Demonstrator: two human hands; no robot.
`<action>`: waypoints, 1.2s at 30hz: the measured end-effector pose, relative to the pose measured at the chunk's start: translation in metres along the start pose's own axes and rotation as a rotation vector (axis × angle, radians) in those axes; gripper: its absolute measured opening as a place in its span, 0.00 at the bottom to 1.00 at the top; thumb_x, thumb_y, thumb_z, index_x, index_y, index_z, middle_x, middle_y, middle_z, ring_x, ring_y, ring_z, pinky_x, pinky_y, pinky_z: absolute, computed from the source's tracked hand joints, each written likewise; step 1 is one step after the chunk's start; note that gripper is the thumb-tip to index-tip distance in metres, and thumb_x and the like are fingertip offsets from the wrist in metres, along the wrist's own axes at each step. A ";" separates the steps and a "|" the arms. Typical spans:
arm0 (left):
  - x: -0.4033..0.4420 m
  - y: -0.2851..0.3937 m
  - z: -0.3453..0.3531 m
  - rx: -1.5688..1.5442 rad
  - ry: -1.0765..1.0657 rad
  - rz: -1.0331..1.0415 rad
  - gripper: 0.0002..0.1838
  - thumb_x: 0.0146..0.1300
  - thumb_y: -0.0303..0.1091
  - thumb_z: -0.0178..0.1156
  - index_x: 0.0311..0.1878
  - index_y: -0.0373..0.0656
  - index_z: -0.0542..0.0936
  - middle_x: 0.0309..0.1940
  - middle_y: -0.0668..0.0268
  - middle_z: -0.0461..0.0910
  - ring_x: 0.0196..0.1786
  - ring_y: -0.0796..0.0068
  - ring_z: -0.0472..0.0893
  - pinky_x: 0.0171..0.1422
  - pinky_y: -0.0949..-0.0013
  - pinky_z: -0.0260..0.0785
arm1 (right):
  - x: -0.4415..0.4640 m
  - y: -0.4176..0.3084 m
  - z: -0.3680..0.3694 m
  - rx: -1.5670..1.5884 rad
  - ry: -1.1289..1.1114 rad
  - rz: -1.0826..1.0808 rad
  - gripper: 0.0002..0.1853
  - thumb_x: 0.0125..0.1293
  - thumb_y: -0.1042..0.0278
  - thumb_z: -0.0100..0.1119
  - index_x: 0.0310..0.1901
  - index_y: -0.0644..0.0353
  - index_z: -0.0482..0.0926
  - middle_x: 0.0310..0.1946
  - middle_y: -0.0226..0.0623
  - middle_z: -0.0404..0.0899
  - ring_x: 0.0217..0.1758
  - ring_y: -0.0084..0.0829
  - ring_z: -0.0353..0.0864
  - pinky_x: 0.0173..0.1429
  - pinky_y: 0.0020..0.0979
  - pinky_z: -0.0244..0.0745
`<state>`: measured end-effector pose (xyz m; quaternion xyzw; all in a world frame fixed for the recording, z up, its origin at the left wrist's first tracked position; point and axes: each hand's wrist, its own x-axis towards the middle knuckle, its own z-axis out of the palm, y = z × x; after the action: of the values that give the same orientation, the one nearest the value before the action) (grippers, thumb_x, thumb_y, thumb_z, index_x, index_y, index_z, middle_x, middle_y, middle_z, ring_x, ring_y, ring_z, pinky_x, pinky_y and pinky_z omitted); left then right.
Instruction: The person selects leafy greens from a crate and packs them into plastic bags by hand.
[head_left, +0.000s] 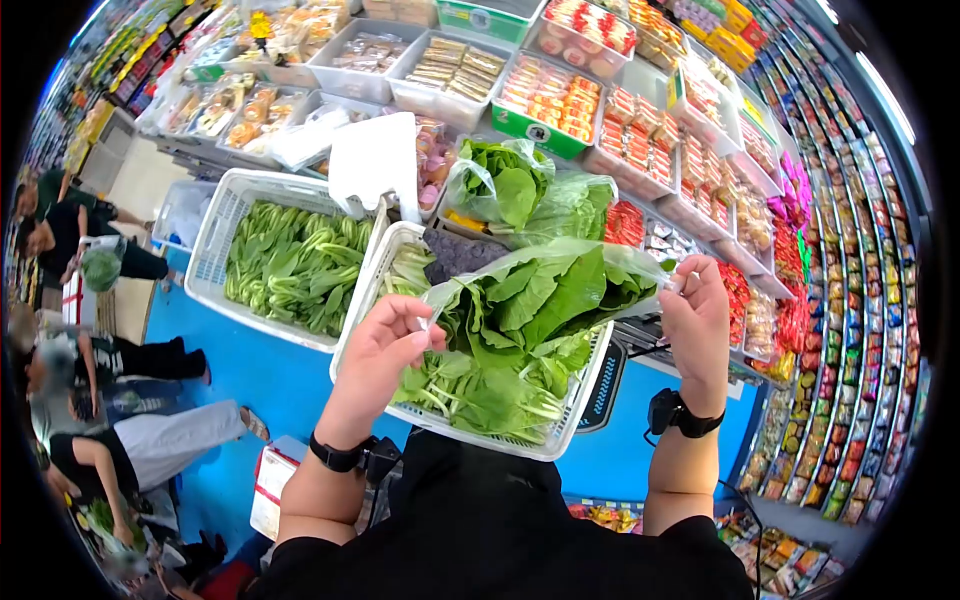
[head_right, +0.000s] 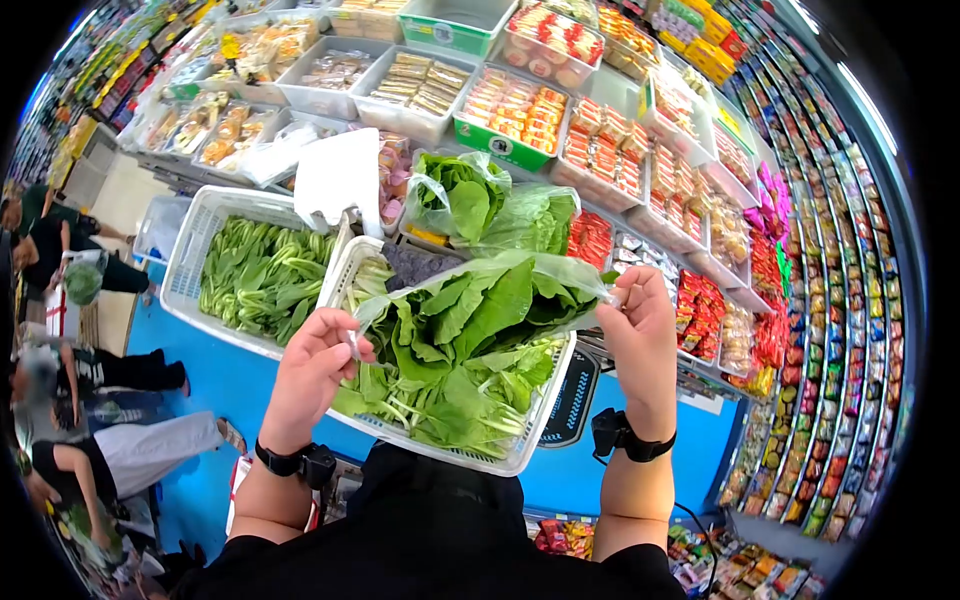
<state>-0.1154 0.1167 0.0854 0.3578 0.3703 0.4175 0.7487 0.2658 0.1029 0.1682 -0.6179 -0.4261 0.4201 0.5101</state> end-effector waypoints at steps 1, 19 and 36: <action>0.005 -0.001 -0.006 -0.008 -0.059 0.040 0.15 0.74 0.28 0.63 0.61 0.43 0.77 0.48 0.68 0.86 0.53 0.78 0.83 0.54 0.74 0.71 | 0.002 -0.001 -0.002 -0.008 0.024 0.003 0.16 0.67 0.86 0.58 0.52 0.57 0.70 0.35 0.22 0.72 0.31 0.11 0.68 0.30 0.17 0.59; 0.125 -0.144 0.190 -0.080 -0.767 -0.149 0.10 0.73 0.23 0.64 0.55 0.40 0.80 0.74 0.54 0.76 0.77 0.69 0.72 0.75 0.65 0.67 | 0.094 0.032 -0.188 -0.410 0.473 -0.259 0.12 0.70 0.82 0.60 0.52 0.63 0.73 0.35 0.28 0.76 0.32 0.18 0.74 0.36 0.22 0.67; 0.267 -0.212 0.229 -0.240 -0.330 -0.403 0.09 0.76 0.35 0.61 0.55 0.51 0.82 0.49 0.74 0.83 0.50 0.77 0.82 0.53 0.67 0.70 | 0.353 0.180 -0.161 -0.901 0.317 -0.301 0.15 0.63 0.61 0.67 0.48 0.58 0.84 0.44 0.50 0.89 0.52 0.51 0.89 0.58 0.46 0.82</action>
<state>0.2568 0.2190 -0.0542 0.2490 0.2550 0.2371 0.9037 0.5369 0.3753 -0.0190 -0.7648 -0.5669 0.0170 0.3058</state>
